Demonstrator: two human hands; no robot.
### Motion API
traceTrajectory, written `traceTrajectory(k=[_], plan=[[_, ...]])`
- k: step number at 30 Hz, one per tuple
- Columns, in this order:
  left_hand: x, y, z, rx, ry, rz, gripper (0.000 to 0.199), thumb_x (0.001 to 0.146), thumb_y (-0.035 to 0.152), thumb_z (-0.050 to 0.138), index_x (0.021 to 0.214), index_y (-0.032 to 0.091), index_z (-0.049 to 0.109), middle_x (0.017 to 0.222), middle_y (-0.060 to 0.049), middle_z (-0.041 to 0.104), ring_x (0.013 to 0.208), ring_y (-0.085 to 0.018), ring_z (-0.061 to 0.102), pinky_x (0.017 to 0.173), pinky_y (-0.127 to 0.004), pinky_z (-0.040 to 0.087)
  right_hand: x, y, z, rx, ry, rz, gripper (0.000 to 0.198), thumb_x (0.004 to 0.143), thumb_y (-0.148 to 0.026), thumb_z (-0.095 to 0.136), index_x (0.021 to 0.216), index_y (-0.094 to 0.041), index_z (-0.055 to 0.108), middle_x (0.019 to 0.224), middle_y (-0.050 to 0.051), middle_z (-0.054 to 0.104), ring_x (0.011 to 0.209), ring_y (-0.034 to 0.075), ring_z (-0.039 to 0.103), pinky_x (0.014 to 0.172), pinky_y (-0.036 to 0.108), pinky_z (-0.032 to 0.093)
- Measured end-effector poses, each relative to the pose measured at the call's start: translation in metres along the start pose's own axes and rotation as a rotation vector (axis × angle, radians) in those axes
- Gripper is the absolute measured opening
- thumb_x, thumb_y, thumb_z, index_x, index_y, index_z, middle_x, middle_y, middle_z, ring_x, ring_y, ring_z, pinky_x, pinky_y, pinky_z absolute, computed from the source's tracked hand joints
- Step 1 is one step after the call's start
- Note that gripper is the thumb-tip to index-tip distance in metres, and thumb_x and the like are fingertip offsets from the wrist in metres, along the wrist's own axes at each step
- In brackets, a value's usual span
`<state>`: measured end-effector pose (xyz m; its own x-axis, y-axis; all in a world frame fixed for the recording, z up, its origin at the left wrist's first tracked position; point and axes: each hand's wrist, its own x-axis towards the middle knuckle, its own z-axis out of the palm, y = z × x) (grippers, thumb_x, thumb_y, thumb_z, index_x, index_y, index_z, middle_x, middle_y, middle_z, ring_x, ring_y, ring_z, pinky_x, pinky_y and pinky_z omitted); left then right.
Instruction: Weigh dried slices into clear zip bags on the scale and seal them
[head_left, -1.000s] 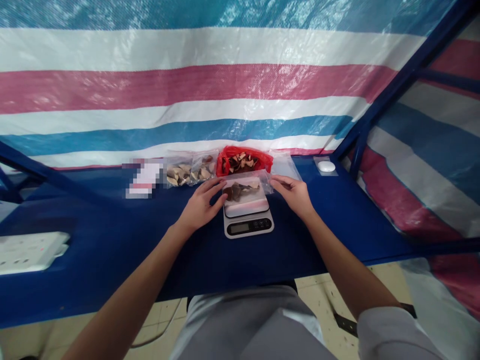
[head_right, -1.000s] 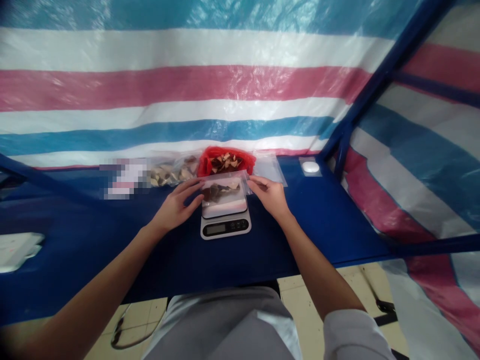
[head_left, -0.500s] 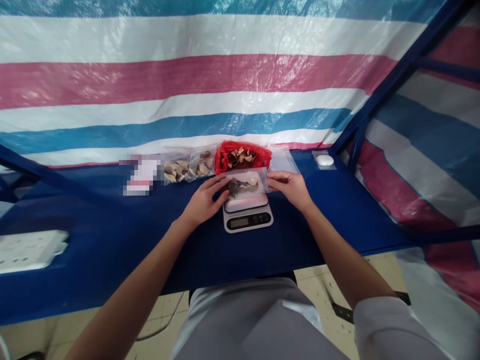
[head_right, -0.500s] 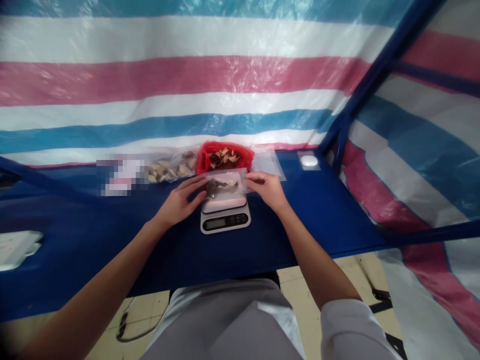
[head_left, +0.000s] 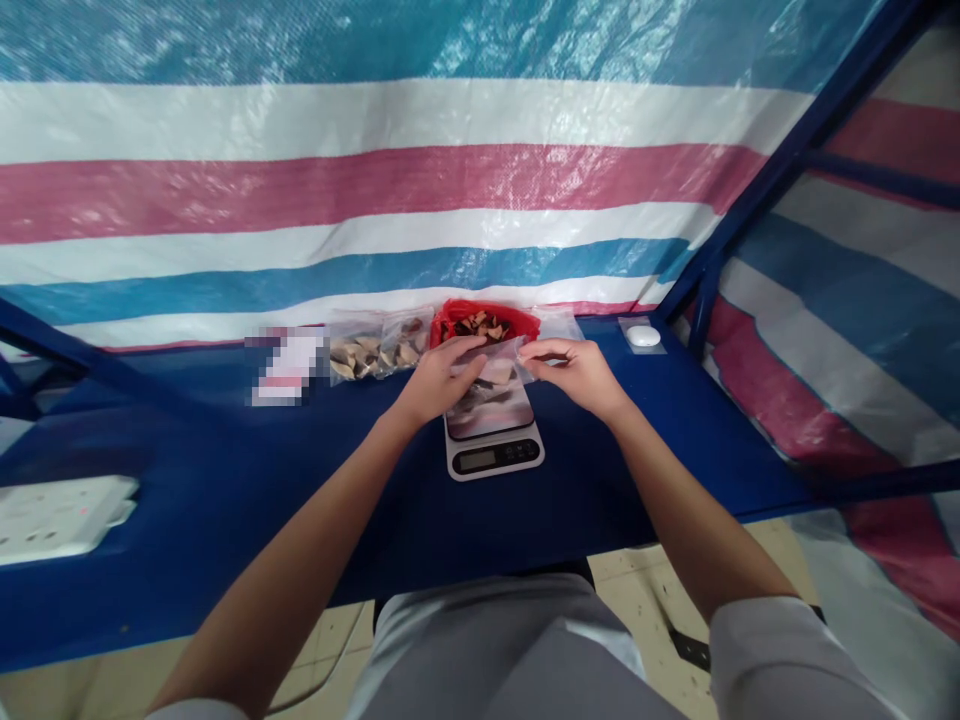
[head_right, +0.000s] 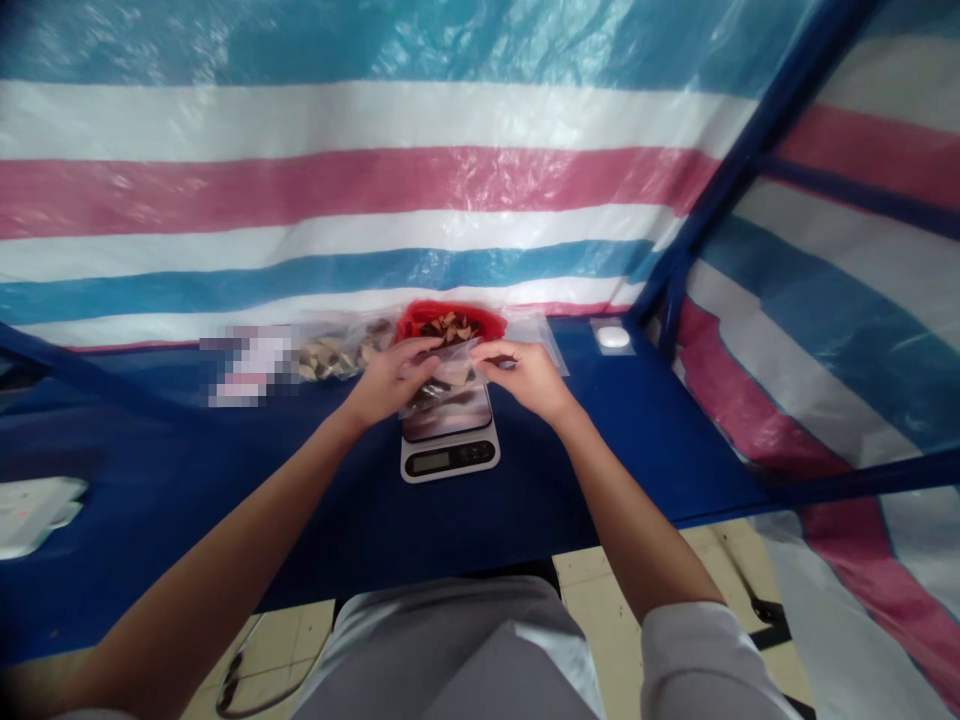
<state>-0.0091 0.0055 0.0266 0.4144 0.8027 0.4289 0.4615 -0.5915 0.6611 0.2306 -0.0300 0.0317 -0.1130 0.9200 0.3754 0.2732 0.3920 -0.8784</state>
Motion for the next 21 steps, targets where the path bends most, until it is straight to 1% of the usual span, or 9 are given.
traceTrajectory(k=[4,7,10,12,15,17,19,21], plan=[[0.016,0.009,0.003,-0.194,-0.018,-0.172,0.046,0.090,0.049,0.062,0.122,0.018,0.072,0.117,-0.009,0.075,0.107,-0.026,0.069,0.099,-0.036,0.051,0.010,-0.015,-0.005,-0.079,-0.075,-0.109,0.017,0.084,-0.032,0.072,0.096,-0.025,0.081,0.100,0.001,0.080,0.093,0.022,0.075,0.086,0.034,0.061],[0.020,0.012,0.003,-0.393,-0.021,-0.279,0.046,0.084,0.052,0.068,0.114,0.018,0.076,0.106,-0.008,0.077,0.095,-0.024,0.070,0.088,-0.034,0.054,0.019,-0.020,-0.009,-0.101,-0.085,-0.176,0.015,0.085,-0.031,0.072,0.096,-0.027,0.081,0.099,0.000,0.080,0.092,0.022,0.075,0.087,0.035,0.060],[0.020,0.015,0.004,-0.612,-0.046,-0.396,0.041,0.078,0.051,0.075,0.104,0.019,0.079,0.094,-0.008,0.077,0.079,-0.019,0.068,0.074,-0.031,0.055,0.027,-0.021,-0.012,-0.078,-0.080,-0.195,0.013,0.084,-0.030,0.073,0.092,-0.028,0.082,0.096,0.000,0.080,0.090,0.022,0.076,0.086,0.036,0.059],[0.018,0.017,0.006,-0.722,-0.033,-0.464,0.036,0.073,0.047,0.081,0.097,0.019,0.080,0.089,-0.008,0.076,0.073,-0.016,0.066,0.069,-0.029,0.053,0.032,-0.020,-0.012,-0.047,-0.081,-0.197,0.012,0.083,-0.030,0.073,0.090,-0.029,0.083,0.096,0.000,0.080,0.090,0.022,0.076,0.087,0.035,0.058],[0.013,0.021,0.010,-0.849,0.026,-0.516,0.031,0.068,0.040,0.086,0.087,0.017,0.079,0.084,-0.006,0.074,0.070,-0.014,0.064,0.067,-0.026,0.052,0.037,-0.017,-0.010,0.000,-0.082,-0.191,0.011,0.082,-0.030,0.074,0.089,-0.029,0.083,0.095,0.000,0.080,0.091,0.021,0.075,0.087,0.035,0.058],[0.010,0.023,0.014,-0.928,0.085,-0.516,0.029,0.067,0.039,0.087,0.081,0.016,0.077,0.080,-0.005,0.073,0.072,-0.013,0.065,0.070,-0.026,0.052,0.039,-0.013,-0.007,0.034,-0.061,-0.160,0.010,0.080,-0.030,0.075,0.087,-0.029,0.083,0.093,0.000,0.080,0.090,0.021,0.075,0.087,0.035,0.057],[0.006,0.023,0.019,-0.996,0.155,-0.498,0.029,0.066,0.038,0.087,0.079,0.015,0.074,0.081,-0.004,0.073,0.074,-0.014,0.066,0.074,-0.027,0.053,0.039,-0.007,-0.003,0.081,-0.010,-0.113,0.011,0.078,-0.030,0.077,0.087,-0.029,0.082,0.093,0.000,0.080,0.092,0.021,0.074,0.090,0.036,0.057],[0.004,0.021,0.024,-1.042,0.226,-0.488,0.031,0.066,0.039,0.088,0.078,0.015,0.073,0.085,-0.005,0.075,0.076,-0.014,0.067,0.076,-0.028,0.054,0.037,0.001,0.004,0.171,0.053,-0.042,0.015,0.075,-0.032,0.081,0.089,-0.028,0.082,0.096,0.001,0.080,0.096,0.022,0.073,0.092,0.037,0.056]])
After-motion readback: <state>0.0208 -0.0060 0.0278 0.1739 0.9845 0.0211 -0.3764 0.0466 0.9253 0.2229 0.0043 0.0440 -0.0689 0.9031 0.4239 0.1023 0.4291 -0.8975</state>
